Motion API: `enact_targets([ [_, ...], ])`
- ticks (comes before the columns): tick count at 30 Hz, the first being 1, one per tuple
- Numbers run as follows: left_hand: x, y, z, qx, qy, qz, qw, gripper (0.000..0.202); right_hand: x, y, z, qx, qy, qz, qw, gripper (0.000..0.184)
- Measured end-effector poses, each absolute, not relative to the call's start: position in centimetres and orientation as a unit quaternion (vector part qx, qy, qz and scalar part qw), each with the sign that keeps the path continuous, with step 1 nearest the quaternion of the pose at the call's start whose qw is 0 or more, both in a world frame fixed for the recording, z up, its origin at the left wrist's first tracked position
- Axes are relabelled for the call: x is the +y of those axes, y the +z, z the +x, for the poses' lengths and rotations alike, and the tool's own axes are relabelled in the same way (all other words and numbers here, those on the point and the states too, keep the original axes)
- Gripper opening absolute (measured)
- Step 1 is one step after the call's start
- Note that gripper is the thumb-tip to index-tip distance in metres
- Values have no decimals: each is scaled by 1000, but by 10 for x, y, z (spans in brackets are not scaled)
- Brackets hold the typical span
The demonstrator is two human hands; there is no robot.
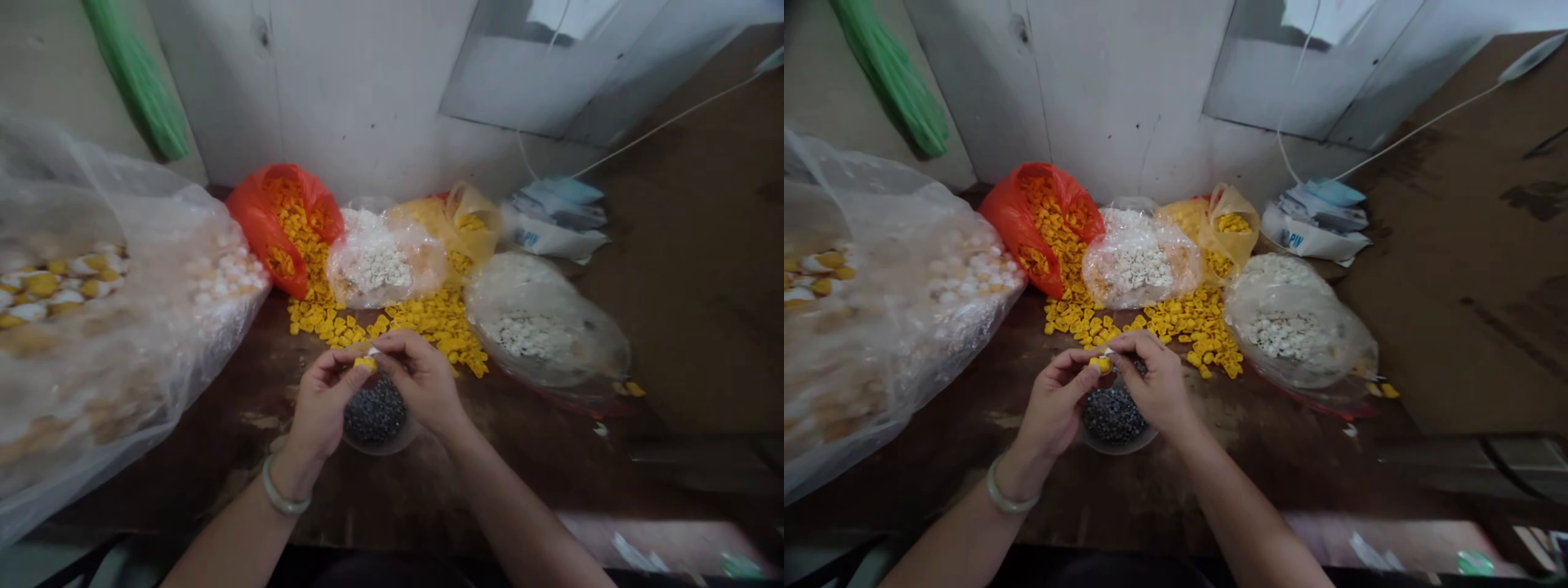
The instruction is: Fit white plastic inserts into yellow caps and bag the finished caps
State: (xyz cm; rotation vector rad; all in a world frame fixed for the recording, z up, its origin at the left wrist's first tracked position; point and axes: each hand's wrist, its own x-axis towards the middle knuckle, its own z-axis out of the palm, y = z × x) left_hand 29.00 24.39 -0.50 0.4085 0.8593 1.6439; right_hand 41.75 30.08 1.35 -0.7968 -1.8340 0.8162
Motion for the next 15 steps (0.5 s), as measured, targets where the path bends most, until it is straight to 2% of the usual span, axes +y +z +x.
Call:
enact_targets([
  [4,244,-4,287,343,633,149,678,37,298,6,421,-678,455,-330,474,6],
  [7,244,-4,286,335,602,146,710,38,298,8,424,-700,463,-296,456,11],
  [11,245,-2,286,348,623,163,682,36,300,19,433,-782,396,-257,406,18],
  [15,243,-1,288,372,676,200,604,33,298,19,439,-796,391,-249,388,18],
])
